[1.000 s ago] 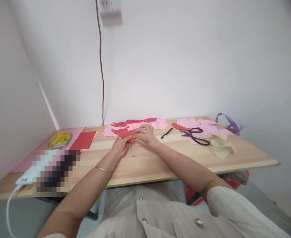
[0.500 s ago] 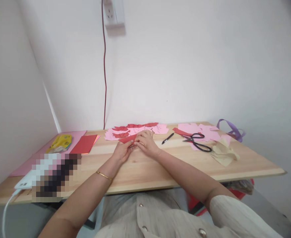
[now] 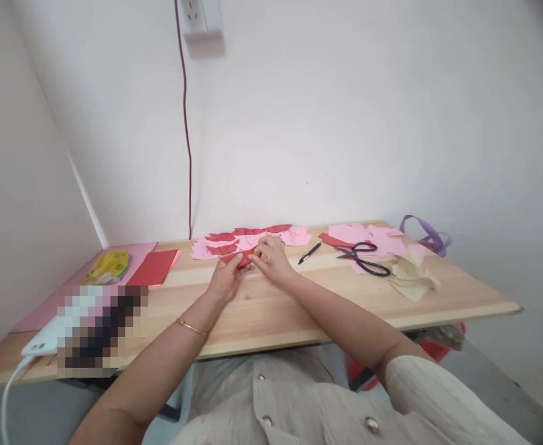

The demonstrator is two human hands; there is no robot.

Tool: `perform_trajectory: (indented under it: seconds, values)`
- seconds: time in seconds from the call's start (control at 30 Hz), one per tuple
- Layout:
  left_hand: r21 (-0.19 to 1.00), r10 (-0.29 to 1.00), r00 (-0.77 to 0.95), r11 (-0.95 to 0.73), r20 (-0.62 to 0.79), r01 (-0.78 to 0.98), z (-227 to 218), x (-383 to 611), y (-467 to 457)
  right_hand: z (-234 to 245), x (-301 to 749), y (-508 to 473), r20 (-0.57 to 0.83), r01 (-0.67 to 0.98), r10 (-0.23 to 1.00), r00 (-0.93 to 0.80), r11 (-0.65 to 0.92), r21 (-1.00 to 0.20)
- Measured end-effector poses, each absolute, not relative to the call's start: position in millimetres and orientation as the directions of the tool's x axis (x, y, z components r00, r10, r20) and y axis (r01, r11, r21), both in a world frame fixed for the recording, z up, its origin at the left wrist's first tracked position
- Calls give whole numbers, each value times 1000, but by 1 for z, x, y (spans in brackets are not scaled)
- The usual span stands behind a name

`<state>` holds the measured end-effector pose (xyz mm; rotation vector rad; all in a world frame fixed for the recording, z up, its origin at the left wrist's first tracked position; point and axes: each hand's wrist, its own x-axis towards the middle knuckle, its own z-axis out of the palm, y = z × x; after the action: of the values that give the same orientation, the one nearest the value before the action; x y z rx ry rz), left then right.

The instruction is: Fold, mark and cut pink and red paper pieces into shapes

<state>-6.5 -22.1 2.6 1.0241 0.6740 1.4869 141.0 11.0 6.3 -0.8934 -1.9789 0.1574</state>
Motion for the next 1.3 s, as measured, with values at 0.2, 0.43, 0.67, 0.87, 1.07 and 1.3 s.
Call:
perform_trajectory:
  seconds: [0.2,0.43,0.67,0.87,1.07,1.3]
  values:
    - [895,971,15,-214,239,-390,-1,-8,-20,7,142,11,672,537,669,-317,711,-454]
    - [926,967,0,-244,255,-286,-2,-10,-21,5,141,11,664,520,677,-318,710,-475]
    - [959,960,-45,-278,276,-57,-6,-14,-17,4,140,8,663,518,697,-274,688,-509]
    - [981,985,-7,-173,173,-84,-7,-14,-17,4,141,14,545,301,769,-335,635,-711]
    - [970,990,65,-111,128,-217,-7,-13,-16,5,142,17,259,-68,909,-326,251,-966]
    - [983,991,-8,-133,133,-129,-8,-13,-14,4,141,16,220,-162,902,-371,170,-972]
